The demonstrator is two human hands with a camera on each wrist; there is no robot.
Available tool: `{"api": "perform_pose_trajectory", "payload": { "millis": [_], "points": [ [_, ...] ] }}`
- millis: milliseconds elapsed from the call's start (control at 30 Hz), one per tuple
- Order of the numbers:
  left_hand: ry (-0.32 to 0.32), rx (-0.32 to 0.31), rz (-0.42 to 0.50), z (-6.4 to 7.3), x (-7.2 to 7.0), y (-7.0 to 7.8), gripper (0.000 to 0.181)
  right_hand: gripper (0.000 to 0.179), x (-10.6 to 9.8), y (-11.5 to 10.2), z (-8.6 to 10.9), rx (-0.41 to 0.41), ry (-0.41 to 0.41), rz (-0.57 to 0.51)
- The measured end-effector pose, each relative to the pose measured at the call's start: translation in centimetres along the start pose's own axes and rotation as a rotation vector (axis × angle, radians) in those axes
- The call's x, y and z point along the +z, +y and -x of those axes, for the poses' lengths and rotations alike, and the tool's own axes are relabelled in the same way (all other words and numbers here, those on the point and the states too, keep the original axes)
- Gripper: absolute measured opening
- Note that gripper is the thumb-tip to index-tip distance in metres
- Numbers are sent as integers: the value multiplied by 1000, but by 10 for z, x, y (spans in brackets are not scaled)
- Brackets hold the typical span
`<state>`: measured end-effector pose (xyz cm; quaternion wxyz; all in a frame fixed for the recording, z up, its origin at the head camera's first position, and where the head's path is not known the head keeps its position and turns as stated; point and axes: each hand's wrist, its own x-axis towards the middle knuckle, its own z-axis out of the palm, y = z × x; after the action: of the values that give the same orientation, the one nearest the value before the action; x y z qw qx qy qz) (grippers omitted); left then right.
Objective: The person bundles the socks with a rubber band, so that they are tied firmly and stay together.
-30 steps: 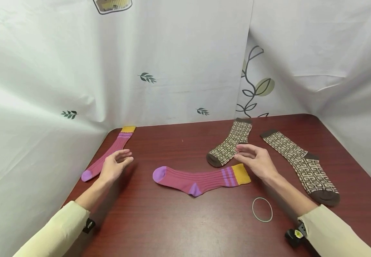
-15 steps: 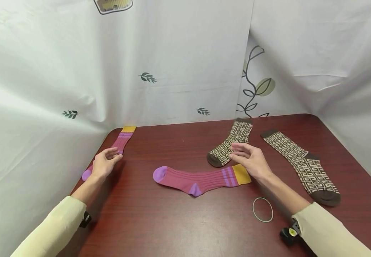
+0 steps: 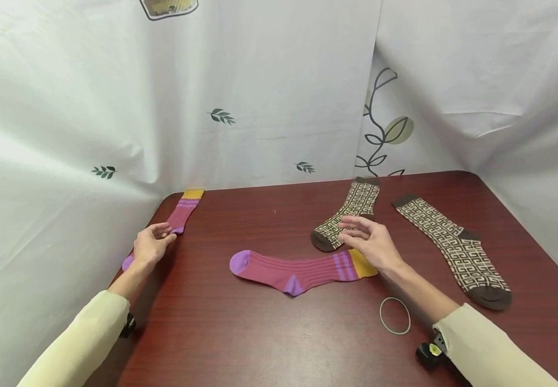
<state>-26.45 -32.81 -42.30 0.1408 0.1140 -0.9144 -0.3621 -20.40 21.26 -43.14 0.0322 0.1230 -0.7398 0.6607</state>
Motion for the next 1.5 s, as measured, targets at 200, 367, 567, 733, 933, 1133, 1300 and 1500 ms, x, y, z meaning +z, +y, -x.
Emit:
{"api": "perform_pose_trajectory", "payload": {
  "millis": [200,367,567,733,933,1133,1300,1500],
  "points": [
    [21,3,-34,-2,2,-4,33,53,0,0,0,14,-6,13],
    [30,-5,-66,-5,5,-4,30,53,0,0,0,16,-14,17],
    [52,-29,-117,-12,7,-7,23,51,2,2,-1,4,-21,13],
    [55,-14,-127,-13,6,-8,21,51,3,1,-1,4,-23,12],
    [-4,1,-86,-6,6,-4,23,52,3,-1,-2,26,-27,25],
    [-47,37,-38,6,12,5,23,51,5,-2,-4,36,-43,36],
    [-91,70,-19,17,20,15,22,49,9,0,-6,23,-60,43],
    [-141,120,5,29,28,27,18,47,16,-3,-8,8,-75,34]
  ]
}}
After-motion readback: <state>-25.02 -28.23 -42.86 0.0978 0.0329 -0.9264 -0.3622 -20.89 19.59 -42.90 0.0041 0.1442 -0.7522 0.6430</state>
